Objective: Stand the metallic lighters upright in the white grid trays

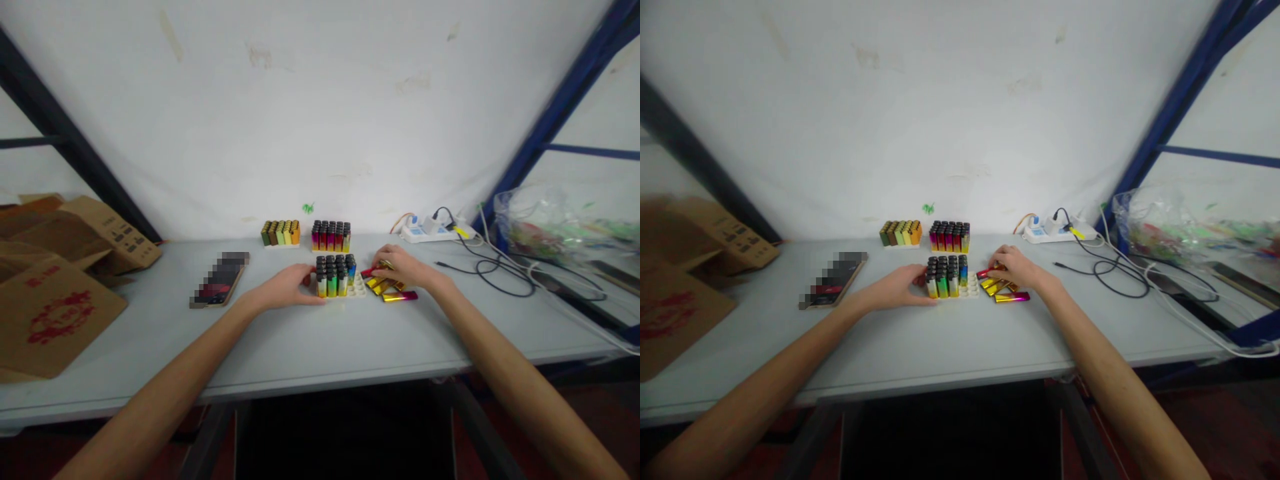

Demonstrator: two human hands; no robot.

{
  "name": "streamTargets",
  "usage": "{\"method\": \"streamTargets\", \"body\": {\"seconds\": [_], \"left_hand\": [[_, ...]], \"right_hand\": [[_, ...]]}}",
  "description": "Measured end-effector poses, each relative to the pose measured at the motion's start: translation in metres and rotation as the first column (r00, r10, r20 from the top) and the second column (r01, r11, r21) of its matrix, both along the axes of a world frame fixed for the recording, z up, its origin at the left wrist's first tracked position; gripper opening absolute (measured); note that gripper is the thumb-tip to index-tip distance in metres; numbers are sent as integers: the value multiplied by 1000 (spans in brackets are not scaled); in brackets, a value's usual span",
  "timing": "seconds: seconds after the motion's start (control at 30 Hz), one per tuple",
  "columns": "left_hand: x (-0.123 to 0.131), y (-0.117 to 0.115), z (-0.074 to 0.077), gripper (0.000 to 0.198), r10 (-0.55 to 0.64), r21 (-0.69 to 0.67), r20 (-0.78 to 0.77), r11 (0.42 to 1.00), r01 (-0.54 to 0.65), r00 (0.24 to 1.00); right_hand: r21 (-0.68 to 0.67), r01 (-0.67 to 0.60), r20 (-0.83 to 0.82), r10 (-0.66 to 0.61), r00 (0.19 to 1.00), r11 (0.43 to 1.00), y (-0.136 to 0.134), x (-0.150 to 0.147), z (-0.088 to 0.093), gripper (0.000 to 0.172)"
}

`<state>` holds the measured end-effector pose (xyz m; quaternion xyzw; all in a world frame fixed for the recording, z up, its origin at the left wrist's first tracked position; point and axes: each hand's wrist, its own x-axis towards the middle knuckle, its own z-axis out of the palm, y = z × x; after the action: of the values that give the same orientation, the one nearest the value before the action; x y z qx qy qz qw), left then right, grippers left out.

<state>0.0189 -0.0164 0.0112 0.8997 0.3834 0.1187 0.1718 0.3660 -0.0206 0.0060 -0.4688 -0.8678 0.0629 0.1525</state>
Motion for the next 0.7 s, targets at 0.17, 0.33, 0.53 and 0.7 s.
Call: {"method": "streamTargets", "body": {"seconds": [0.17,0.33,0.53,0.7], "left_hand": [[1,-1,2,69,-4,14,-9,1000,4,1000],[0,0,2,70,-6,5,-17,1000,6,1000],[0,-1,0,70,-1,3,-7,1000,1,1000],[1,-1,0,69,-2,12,6,1000,2,1000]], "right_hand": [[-52,43,-58,-46,997,998,-6,-4,4,19],[41,74,-318,-57,946,996,-11,-12,11,25],[-243,-107,-663,-85,744,964,-20,-27,15,38],[-327,-245,-815,-141,562,913,-26,-50,12,39]]}}
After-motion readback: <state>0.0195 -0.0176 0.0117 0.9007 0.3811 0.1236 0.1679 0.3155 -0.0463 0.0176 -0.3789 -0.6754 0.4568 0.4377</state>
